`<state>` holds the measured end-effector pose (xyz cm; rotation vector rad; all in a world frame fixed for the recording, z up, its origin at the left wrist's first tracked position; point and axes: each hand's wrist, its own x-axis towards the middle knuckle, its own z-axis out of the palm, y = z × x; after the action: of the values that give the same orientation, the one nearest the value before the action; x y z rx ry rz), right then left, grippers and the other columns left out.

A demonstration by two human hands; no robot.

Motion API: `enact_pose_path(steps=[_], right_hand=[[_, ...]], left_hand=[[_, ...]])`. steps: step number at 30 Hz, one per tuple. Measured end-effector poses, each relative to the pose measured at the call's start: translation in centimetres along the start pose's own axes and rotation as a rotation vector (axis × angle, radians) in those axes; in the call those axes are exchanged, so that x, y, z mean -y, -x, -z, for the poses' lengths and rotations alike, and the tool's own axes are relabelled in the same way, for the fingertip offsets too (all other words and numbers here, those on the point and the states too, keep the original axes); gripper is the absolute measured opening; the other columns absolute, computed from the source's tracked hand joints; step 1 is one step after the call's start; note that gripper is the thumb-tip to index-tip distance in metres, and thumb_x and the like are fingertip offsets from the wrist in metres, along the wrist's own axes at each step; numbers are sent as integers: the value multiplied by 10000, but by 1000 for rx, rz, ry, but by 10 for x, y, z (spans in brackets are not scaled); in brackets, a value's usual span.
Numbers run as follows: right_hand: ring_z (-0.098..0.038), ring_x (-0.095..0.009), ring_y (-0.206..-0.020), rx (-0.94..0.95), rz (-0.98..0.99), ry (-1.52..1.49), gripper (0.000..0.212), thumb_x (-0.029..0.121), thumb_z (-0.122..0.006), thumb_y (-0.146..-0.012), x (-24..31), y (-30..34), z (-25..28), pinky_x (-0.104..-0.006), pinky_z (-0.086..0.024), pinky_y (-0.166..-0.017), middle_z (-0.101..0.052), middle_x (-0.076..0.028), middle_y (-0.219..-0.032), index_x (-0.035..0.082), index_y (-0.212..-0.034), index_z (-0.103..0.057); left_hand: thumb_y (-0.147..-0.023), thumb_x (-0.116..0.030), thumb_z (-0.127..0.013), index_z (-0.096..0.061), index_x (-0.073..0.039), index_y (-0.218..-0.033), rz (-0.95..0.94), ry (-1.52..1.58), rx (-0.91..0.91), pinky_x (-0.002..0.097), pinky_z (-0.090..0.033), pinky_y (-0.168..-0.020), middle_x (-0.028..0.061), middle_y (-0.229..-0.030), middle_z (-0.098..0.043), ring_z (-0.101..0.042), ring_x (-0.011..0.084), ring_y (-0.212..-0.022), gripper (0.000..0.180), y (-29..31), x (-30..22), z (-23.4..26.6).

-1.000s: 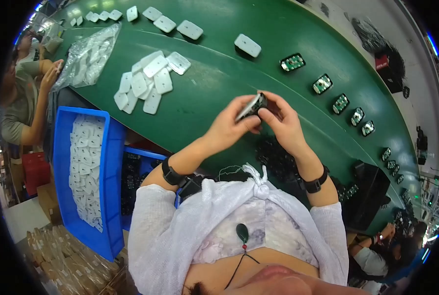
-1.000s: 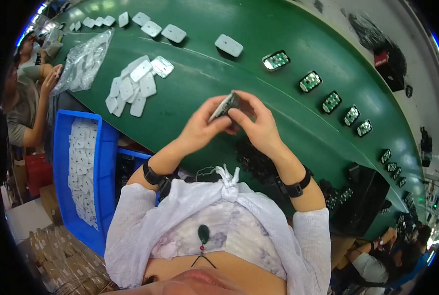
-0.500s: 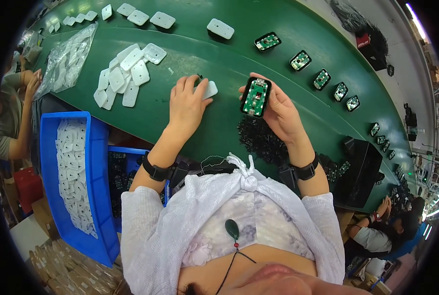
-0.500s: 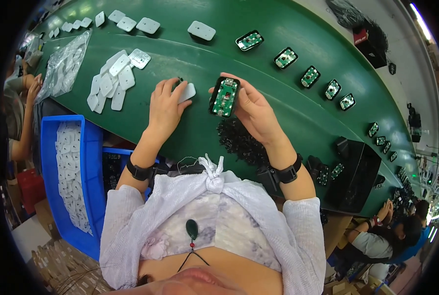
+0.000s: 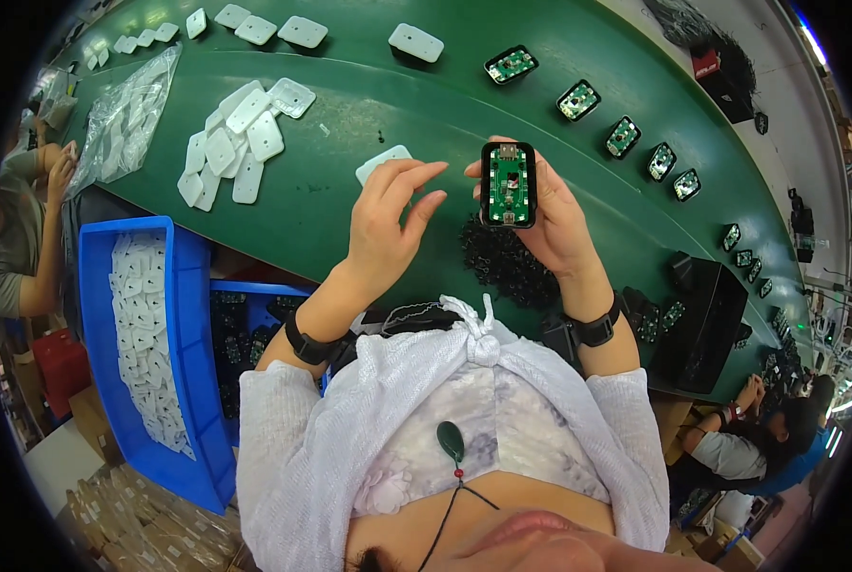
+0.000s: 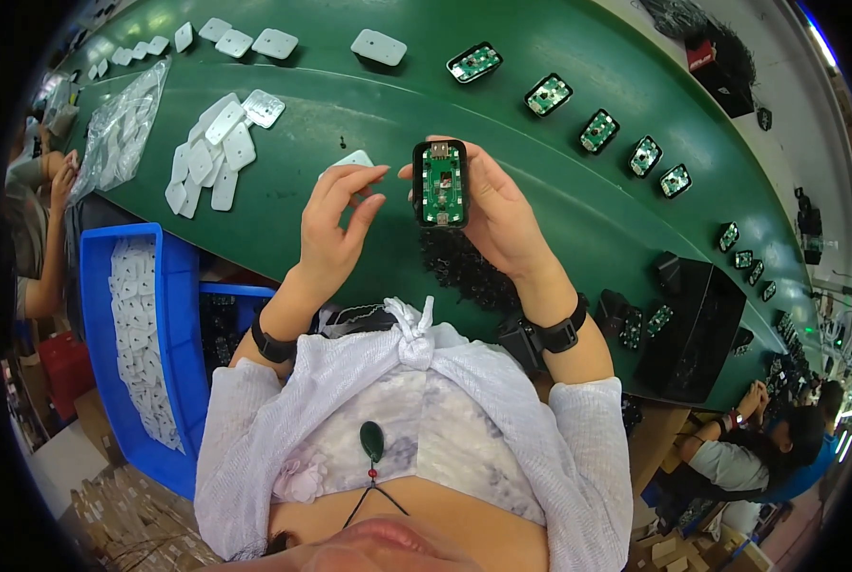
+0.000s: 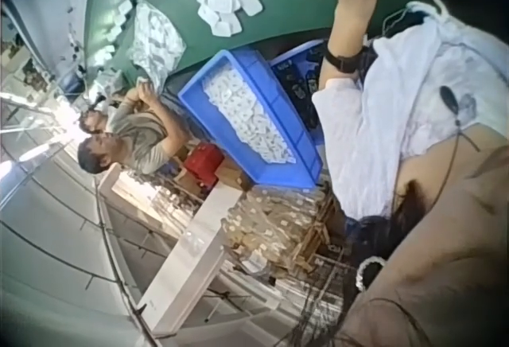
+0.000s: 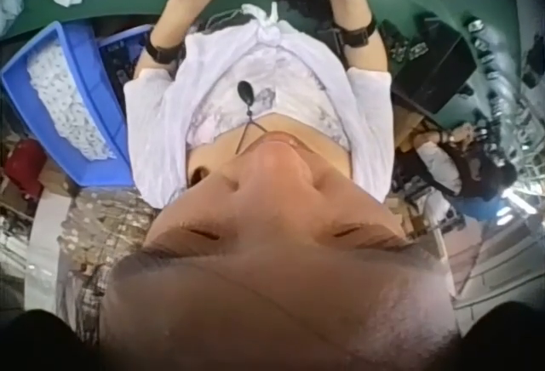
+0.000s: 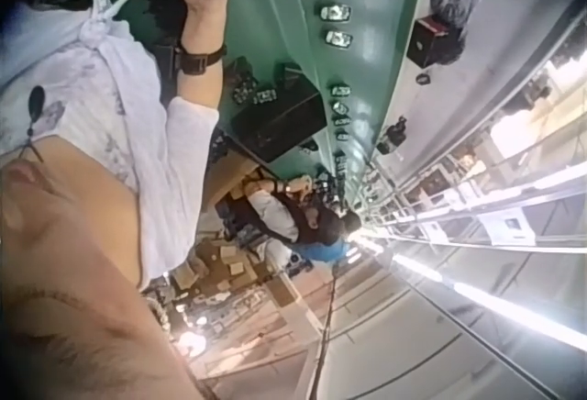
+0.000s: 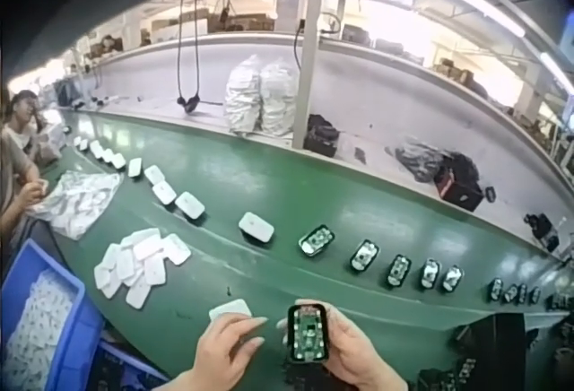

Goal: The person assembles electronic devices by inserting a small black component into a white plastic cover and pressing it onto a black housing. They then place the completed unit on the green workbench and repeat the process.

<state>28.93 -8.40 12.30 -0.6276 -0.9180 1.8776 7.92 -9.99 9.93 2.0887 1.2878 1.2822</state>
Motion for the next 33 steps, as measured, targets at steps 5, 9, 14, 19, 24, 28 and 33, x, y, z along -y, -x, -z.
enact_pose_path(steps=[5, 9, 14, 19, 24, 28, 33], right_hand=[[-609, -227, -1029, -15, 17, 1, 477, 383, -385, -1016, -7, 6, 6, -344, -507, -883, -583, -167, -1198, 23, -1324, -438], [-599, -218, -1053, -2, 75, 33, 454, 378, -378, -1019, -7, 9, 3, -337, -490, -912, -584, -153, -1202, 24, -1293, -459], [-589, -209, -1079, -25, 40, 78, 437, 368, -395, -1017, -8, 15, 1, -337, -479, -930, -594, -147, -1185, 23, -1275, -469], [-587, -213, -1096, -38, 39, 99, 448, 367, -392, -1020, -15, 21, 7, -345, -477, -944, -589, -142, -1200, 14, -1283, -475], [-568, -182, -1118, -70, -25, 188, 445, 335, -371, -1034, -9, 29, 6, -329, -475, -950, -576, -109, -1222, 13, -1324, -471], [-564, -176, -1121, -69, -77, 243, 461, 332, -373, -1034, -8, 39, 11, -326, -475, -948, -572, -105, -1227, 18, -1365, -431], [-549, -263, -1166, -65, -83, -23, 489, 299, -419, -1017, 2, 47, 31, -407, -477, -963, -513, -190, -1311, 24, -1418, -360]], left_hand=[[-893, -117, -640, -493, -41, -1306, 402, 879, 188, 314, -459, -894, 69, -1137, -564, -547, 158, -1078, 445, 0, -21, -15], [-901, -150, -638, -415, -34, -1367, 437, 923, 244, 309, -450, -933, 65, -1211, -529, -529, 153, -1119, 530, -9, -27, -18], [-912, -96, -606, -422, -17, -1338, 466, 943, 271, 307, -416, -975, 65, -1223, -524, -495, 149, -1149, 471, -11, -34, -20], [-864, -128, -693, -483, -35, -1218, 506, 948, 228, 291, -485, -852, 43, -1102, -564, -552, 130, -1014, 422, -6, -32, -29], [-845, -123, -716, -497, -52, -1164, 548, 963, 240, 256, -506, -766, 29, -1043, -576, -549, 121, -933, 394, 5, -23, -42], [-842, -133, -719, -493, -58, -1205, 580, 1009, 313, 280, -502, -796, 44, -1064, -561, -547, 130, -939, 434, 8, -17, -45], [-826, -156, -720, -465, -56, -1314, 342, 589, 328, 302, -503, -812, 106, -1159, -546, -580, 197, -989, 559, 2, -9, -29]])
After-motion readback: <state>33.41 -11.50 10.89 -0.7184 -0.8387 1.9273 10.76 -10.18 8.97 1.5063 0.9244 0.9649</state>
